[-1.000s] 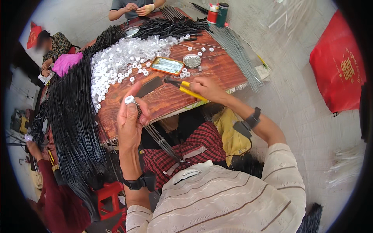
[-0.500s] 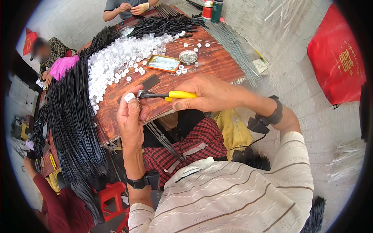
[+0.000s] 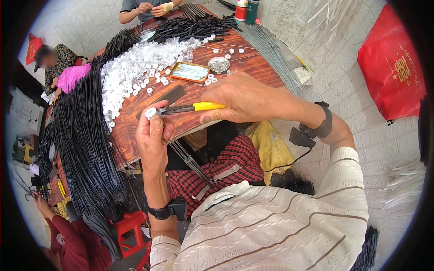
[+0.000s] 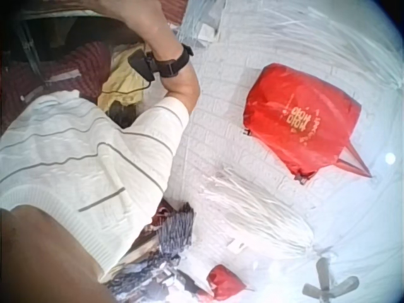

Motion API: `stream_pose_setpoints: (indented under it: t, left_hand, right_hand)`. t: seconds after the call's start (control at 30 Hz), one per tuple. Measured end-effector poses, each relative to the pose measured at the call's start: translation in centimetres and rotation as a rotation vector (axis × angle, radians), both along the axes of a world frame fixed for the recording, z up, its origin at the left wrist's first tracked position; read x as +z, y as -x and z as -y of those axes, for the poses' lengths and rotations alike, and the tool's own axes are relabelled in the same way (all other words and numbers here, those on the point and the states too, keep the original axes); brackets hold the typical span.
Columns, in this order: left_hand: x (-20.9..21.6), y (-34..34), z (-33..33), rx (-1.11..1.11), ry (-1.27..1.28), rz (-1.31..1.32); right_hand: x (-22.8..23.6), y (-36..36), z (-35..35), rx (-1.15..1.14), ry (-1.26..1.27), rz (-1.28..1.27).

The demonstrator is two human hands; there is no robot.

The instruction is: The recorder is seen threading umbrella ribs through a plastic central component and securing them.

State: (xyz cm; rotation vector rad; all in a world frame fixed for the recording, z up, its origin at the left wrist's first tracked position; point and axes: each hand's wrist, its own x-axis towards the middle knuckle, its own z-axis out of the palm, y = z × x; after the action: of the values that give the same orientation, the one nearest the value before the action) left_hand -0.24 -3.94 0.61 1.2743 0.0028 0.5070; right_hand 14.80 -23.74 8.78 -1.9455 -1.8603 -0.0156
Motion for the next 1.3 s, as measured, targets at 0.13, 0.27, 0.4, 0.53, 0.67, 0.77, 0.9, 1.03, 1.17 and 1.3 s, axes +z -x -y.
stream_pose_setpoints:
  t: [0.13,0.27,0.4,0.53,0.67,0.77,0.9,1.03,1.17,1.3]
  left_hand:
    - [0.6,0.3,0.4,0.053,0.012,-0.015]
    - [-0.1,1.0,0.5,-0.113,0.111,0.05]
    - [-0.5,0.8,0.4,-0.368,0.384,0.136]
    - [-2.1,-0.2,-0.6,-0.574,0.603,0.209]
    - [-3.0,-0.5,-0.5,-0.601,0.66,0.266]
    - [-2.5,-0.1,-0.7,-0.411,0.652,0.154]
    - [-0.8,0.4,0.3,-0.193,0.352,0.171]
    - [-1.2,1.3,-0.5,-0.11,0.186,0.064]
    - [-1.3,0.7,-0.6,-0.183,0.161,0.079]
    - [-1.7,0.6,-0.7,-0.14,0.206,0.123]
  right_hand:
    - [-0.8,0.5,0.2,0.036,0.393,-0.966]
    - [-9.4,0.4,-0.5,0.534,0.599,-2.038]
    - [-10.1,-0.3,-0.4,0.706,0.499,-1.89]
    - [-9.3,-0.9,-0.4,0.675,0.479,-1.732]
    - [-8.7,-0.8,-0.4,0.638,0.49,-1.715]
    - [-8.7,-0.4,-0.8,0.555,0.47,-1.789]
    - [-5.5,0.4,-0.2,0.361,0.38,-1.598]
    - [-4.8,0.5,0.2,0.269,0.482,-1.582]
    - [-7.9,1.0,0.1,0.6,0.616,-2.166]
    - [-3.3,1.6,0.6,0.02,0.455,-1.124]
